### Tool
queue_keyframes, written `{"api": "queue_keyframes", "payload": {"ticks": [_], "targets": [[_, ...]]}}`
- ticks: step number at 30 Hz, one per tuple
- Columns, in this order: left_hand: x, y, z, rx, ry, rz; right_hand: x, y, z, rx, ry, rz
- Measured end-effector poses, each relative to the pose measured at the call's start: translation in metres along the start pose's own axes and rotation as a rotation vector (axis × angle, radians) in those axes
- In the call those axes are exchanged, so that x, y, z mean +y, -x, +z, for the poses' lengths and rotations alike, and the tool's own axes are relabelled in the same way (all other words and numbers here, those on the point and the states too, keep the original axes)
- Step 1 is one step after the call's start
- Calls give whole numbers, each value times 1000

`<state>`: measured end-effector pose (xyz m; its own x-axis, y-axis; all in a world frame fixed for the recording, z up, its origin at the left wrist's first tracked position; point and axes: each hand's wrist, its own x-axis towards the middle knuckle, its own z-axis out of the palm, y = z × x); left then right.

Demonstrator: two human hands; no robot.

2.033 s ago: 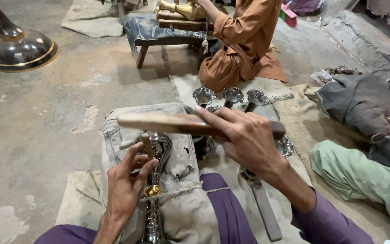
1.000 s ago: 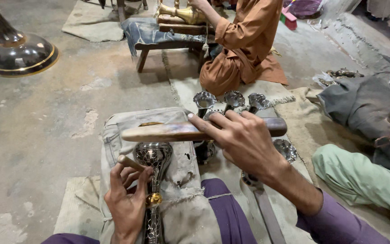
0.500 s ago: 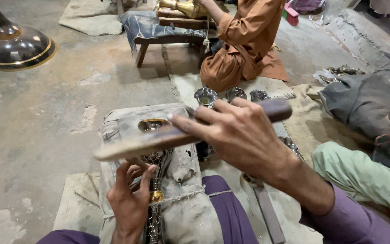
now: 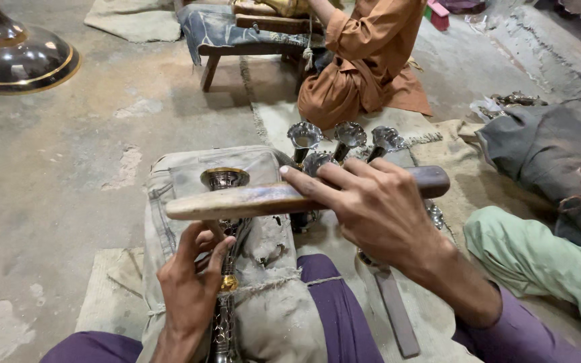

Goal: The person sits on the floor and decorates a silver metal vase, holding a small punch against the vase surface with one hand and striking it with a wooden mallet in the other hand, working around the vase body to emboss a pattern. Other workers hammer brass items nearby.

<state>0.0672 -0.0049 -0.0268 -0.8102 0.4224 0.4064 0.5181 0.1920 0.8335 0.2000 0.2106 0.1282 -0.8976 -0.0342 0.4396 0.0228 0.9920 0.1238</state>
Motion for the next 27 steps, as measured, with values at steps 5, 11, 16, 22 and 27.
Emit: {"api": "queue_keyframes", "payload": {"ticks": [5, 11, 16, 22, 27], "targets": [[2, -2, -1, 35, 8, 102, -2, 5, -2, 105, -364, 114], [2, -1, -2, 35, 24, 117, -1, 14, -10, 179, -145, 100], [2, 1, -2, 9, 13, 88, 5, 16, -6, 93, -42, 41], [-2, -7, -1, -83, -99, 117, 11, 26, 19, 28, -182, 141], [7, -17, -1, -168, -153, 156, 13, 43, 35, 119, -281, 227]]}}
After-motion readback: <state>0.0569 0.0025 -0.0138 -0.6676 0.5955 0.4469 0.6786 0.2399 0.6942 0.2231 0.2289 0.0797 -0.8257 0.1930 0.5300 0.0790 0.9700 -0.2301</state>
